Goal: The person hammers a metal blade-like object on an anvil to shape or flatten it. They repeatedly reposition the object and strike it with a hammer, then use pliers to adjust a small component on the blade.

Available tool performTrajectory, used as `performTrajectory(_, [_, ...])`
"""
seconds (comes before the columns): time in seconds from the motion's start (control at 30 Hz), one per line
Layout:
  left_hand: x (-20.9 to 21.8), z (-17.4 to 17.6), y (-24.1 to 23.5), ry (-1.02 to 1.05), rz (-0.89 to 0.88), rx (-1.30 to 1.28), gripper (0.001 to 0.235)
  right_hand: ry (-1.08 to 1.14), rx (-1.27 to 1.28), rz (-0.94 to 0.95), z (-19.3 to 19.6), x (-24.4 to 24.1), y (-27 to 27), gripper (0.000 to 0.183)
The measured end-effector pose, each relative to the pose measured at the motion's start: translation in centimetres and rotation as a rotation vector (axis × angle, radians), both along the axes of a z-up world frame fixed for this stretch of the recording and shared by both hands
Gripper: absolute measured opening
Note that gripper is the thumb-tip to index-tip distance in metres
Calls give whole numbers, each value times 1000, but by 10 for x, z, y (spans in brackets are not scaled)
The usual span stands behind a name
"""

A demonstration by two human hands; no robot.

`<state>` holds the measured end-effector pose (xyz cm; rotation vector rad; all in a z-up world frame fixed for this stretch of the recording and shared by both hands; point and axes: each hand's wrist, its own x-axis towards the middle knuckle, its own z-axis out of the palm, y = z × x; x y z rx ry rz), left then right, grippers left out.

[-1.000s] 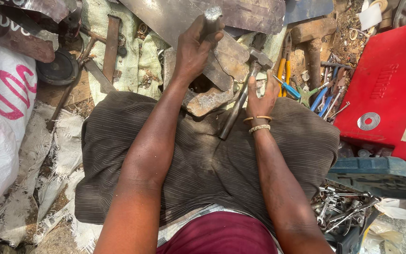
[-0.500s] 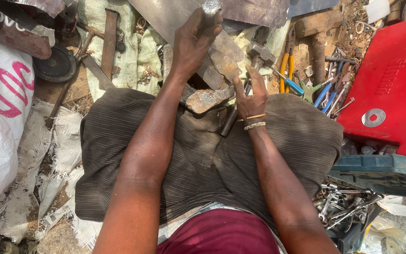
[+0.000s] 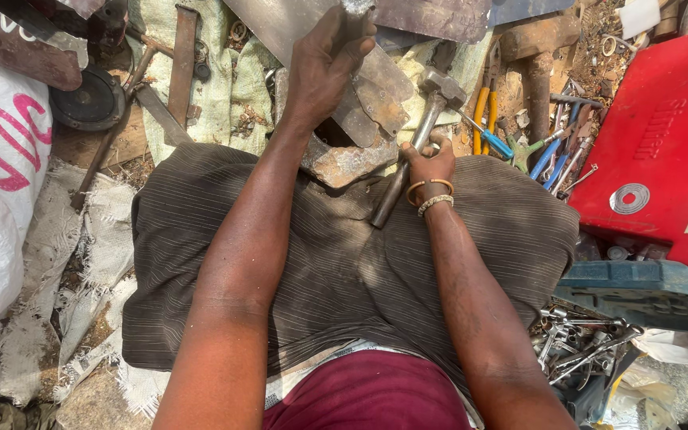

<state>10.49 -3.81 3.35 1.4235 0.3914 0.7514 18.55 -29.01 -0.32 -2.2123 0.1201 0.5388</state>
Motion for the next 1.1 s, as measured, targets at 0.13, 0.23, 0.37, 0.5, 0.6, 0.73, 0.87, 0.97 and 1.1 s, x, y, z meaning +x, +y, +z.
performTrajectory(0.13, [0,-5,0,58,-30,-46,35,-13,-31,24,1,-2,3,55])
performTrajectory(0.23, [1,-12,0,74,-43,-73,37,-25,-32,50,-1,2,1,53])
performTrajectory(0.37, [2,-17,3,-32,-44,205,38,272,324,-130,7,23,0,40])
performTrajectory(0.5, [3,-15,3,27,-100,271,37,402,432,-111,58,38,-1,30])
performTrajectory(0.6, [1,-10,10,68,-116,237,28,-41,112,139,128,18,10,27])
performTrajectory(0.73, [4,-10,5,3,-159,137,29,-506,675,560,250,-14,10,54])
performTrajectory(0.87, [2,-10,5,-12,-161,172,16,-389,796,809,315,-18,23,56])
performTrajectory(0.97, [1,-10,5,41,-149,213,18,-474,520,746,292,-14,46,58])
performTrajectory(1.1, [-6,-5,5,58,-157,87,26,-354,-168,737,243,-24,69,60])
